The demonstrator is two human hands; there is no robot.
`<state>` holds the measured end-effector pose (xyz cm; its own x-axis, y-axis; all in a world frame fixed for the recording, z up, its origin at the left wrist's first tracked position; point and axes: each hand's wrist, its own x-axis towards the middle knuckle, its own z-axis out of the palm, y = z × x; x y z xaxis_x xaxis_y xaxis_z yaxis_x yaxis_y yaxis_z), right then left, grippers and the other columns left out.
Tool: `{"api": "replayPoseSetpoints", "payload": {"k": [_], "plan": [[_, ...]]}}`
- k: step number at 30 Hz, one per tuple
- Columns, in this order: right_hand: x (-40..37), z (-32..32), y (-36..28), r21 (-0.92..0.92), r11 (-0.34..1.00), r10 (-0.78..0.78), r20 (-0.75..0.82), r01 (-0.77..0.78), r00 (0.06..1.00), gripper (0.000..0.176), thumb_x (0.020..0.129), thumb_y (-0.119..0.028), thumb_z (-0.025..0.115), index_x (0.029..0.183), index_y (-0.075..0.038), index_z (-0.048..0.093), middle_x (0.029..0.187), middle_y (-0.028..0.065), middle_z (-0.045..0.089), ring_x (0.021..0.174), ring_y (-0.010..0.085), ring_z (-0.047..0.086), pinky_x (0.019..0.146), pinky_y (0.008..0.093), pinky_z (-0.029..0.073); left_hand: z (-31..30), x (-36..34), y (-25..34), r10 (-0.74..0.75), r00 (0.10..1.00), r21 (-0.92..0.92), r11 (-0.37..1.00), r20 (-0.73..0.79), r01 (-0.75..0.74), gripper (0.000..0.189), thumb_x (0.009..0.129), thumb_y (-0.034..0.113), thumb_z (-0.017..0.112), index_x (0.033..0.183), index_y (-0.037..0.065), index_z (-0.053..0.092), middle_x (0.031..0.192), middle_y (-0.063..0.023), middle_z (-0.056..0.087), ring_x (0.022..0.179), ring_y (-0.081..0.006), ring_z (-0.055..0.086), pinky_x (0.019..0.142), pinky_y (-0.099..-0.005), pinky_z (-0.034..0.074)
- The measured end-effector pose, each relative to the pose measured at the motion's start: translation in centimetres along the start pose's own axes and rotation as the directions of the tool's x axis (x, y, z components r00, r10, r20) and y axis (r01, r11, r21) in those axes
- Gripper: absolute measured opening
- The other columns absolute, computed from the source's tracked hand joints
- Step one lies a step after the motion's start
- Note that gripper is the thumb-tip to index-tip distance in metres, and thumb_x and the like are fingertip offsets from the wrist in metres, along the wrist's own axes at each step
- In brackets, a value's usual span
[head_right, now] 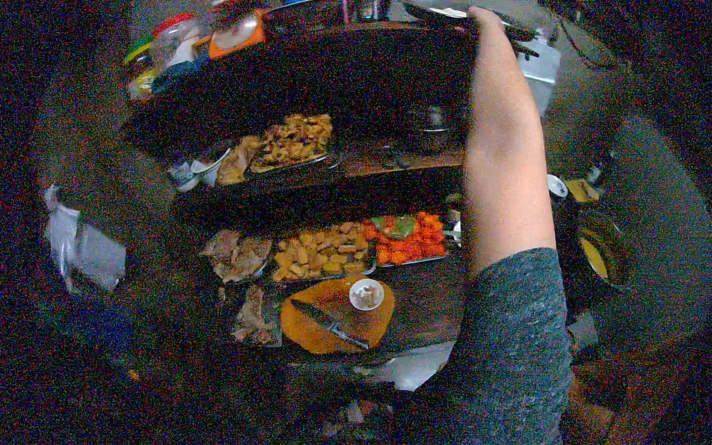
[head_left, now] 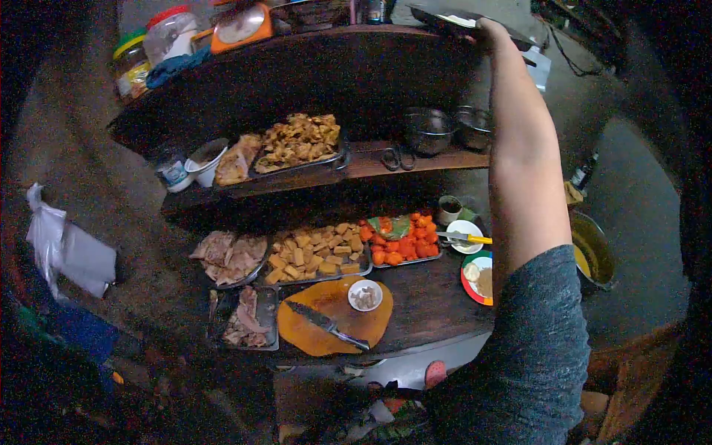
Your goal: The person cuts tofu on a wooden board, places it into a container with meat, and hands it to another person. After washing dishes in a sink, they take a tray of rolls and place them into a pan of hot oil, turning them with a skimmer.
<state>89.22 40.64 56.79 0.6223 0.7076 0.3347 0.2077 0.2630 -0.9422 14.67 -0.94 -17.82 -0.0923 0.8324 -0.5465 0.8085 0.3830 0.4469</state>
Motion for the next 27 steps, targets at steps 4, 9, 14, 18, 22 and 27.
{"api": "replayPoseSetpoints", "payload": {"k": [4,9,14,18,22,27], "plan": [[5.5,-1.8,3.8,-0.445,0.797,-0.547,-0.246,0.408,0.800,0.025,0.068,-0.010,0.047,0.086,0.005,0.055,0.079,0.0163,0.058,0.065,0.0214,0.057,0.049,0.0314,0.048,4.4,15.5,5.1,0.485,0.871,0.018,0.873,0.075,-0.488,0.028,0.074,0.025,0.057,0.095,0.005,0.056,0.096,-0.0102,0.056,0.092,-0.0237,0.051,0.079,-0.0304,0.040],[-9.1,-1.2,0.9,-0.481,0.843,-0.456,-0.396,0.243,0.797,0.043,0.059,-0.023,0.056,0.085,0.011,0.055,0.087,0.0240,0.057,0.078,0.0294,0.058,0.071,0.0333,0.044,-13.1,1.9,40.9,0.838,0.481,-0.542,0.537,0.256,-0.647,0.027,0.080,0.018,0.053,0.101,0.001,0.051,0.093,-0.0054,0.056,0.088,-0.0127,0.051,0.078,-0.0261,0.041],[-22.7,-1.7,3.4,-0.428,0.669,-0.743,-0.391,0.608,0.543,0.031,0.063,-0.014,0.056,0.082,0.010,0.053,0.080,0.0214,0.058,0.074,0.0243,0.057,0.066,0.0324,0.045,-20.2,-8.9,55.0,0.999,0.043,-0.711,0.049,0.027,-0.701,0.039,0.082,0.022,0.049,0.114,0.001,0.040,0.113,-0.0079,0.045,0.103,-0.0162,0.045,0.086,-0.0293,0.037],[-39.7,-2.8,9.3,-0.320,0.786,-0.614,-0.302,0.530,0.729,0.042,0.067,-0.007,0.053,0.102,0.003,0.033,0.092,0.0254,0.052,0.086,0.0359,0.053,0.073,0.0383,0.043,-20.0,-15.8,56.1,0.975,0.203,-0.972,-0.041,-0.089,-0.233,0.053,0.082,0.031,0.046,0.123,0.004,0.027,0.123,-0.0124,0.036,0.108,-0.0249,0.042,0.087,-0.0383,0.037],[-58.4,-3.6,14.9,-0.006,0.953,-0.298,-0.187,0.303,0.936,0.045,0.074,-0.002,0.047,0.112,0.004,0.025,0.100,0.0201,0.051,0.092,0.0236,0.052,0.077,0.0316,0.043,-13.9,-14.8,48.0,0.880,0.462,-0.964,0.209,0.113,-0.162,0.045,0.070,0.010,0.058,0.112,0.002,0.042,0.106,-0.0077,0.051,0.098,-0.0201,0.049,0.086,-0.0336,0.038],[-77.2,-6.6,20.1,-0.184,0.971,0.157,0.012,-0.152,0.988,0.044,0.076,-0.018,0.057,0.108,-0.002,0.033,0.082,0.0150,0.057,0.070,0.0243,0.058,0.059,0.0344,0.047,-9.6,-16.5,31.4,0.742,0.545,-0.851,0.517,0.391,-0.094,0.057,0.062,0.002,0.059,0.114,0.001,0.037,0.107,-0.0077,0.048,0.098,-0.0174,0.047,0.076,-0.0266,0.044]]}}
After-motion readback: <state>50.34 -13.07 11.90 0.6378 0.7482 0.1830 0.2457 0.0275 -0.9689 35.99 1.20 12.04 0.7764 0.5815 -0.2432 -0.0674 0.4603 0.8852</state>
